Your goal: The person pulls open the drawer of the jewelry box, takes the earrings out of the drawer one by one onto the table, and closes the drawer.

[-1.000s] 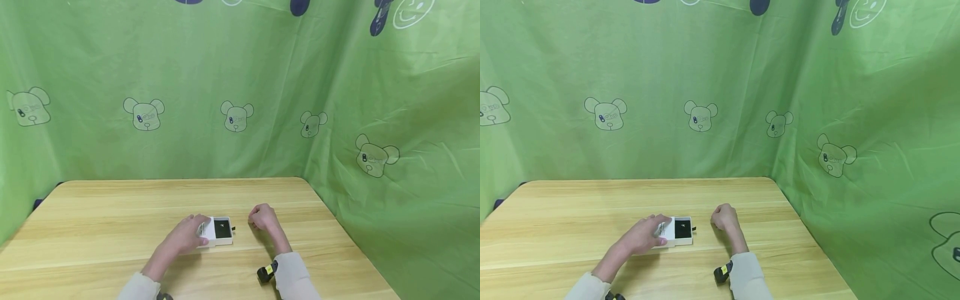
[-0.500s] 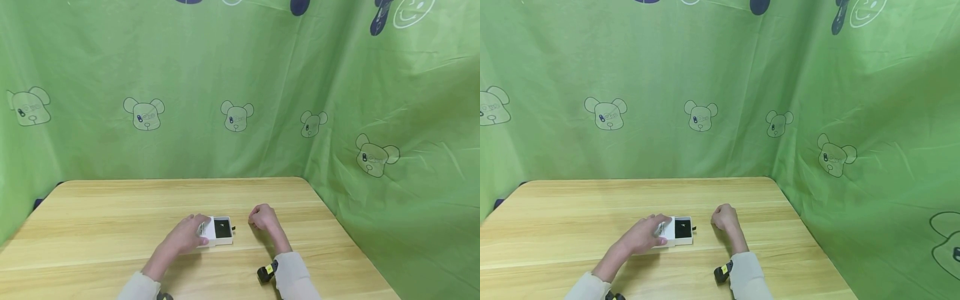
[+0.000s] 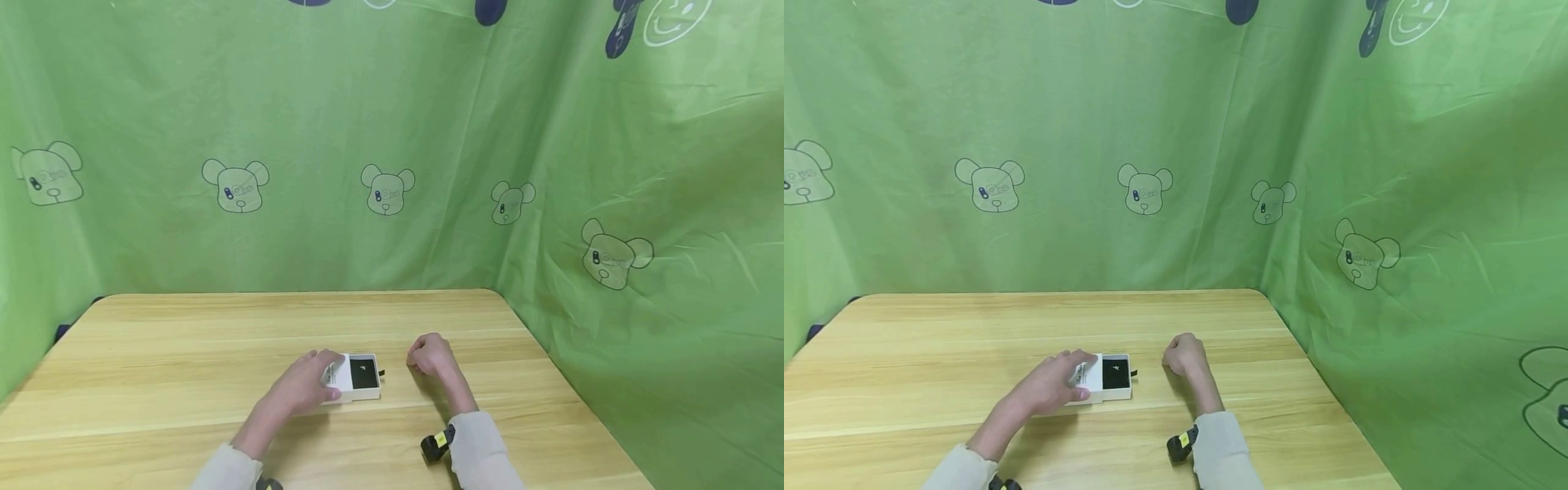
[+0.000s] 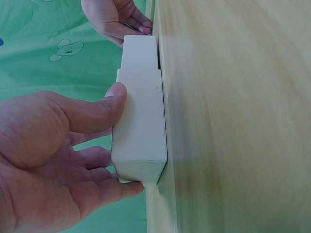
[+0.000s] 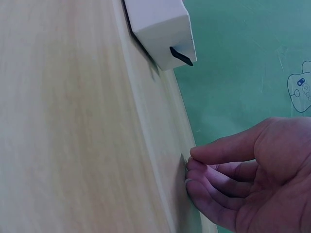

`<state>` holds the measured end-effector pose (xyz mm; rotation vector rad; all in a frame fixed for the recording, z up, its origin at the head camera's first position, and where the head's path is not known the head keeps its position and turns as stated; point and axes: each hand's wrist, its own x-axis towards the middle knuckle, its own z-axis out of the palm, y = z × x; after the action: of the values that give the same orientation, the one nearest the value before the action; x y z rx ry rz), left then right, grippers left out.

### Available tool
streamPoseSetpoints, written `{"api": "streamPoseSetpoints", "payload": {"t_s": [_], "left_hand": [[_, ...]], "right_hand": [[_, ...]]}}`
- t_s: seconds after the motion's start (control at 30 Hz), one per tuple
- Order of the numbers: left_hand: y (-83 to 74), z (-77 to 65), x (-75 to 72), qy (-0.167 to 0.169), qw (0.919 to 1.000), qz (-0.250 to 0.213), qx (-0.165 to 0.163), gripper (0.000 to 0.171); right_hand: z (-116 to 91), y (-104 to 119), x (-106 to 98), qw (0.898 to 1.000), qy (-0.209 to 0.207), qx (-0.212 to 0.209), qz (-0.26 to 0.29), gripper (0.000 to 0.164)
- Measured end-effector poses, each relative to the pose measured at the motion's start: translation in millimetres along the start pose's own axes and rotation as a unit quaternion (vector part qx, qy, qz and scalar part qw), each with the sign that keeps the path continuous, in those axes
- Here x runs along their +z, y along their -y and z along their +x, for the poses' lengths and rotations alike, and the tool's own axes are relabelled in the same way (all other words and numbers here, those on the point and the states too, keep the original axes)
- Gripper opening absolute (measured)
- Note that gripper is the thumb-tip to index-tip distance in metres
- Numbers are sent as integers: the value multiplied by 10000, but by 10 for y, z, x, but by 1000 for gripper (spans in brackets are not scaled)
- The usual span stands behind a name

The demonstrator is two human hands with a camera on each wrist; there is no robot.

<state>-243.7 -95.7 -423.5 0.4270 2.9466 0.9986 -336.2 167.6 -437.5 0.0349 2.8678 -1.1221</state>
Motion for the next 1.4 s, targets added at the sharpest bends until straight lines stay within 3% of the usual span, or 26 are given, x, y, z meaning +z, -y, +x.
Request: {"api": "streamPoseSetpoints", "payload": {"t_s": [1.4], "left_hand": [[-15, -11, -17, -3, 10000, -25, 47, 63]], "right_hand": [[-32, 58, -22, 9991, -141, -32, 389, 7]]}}
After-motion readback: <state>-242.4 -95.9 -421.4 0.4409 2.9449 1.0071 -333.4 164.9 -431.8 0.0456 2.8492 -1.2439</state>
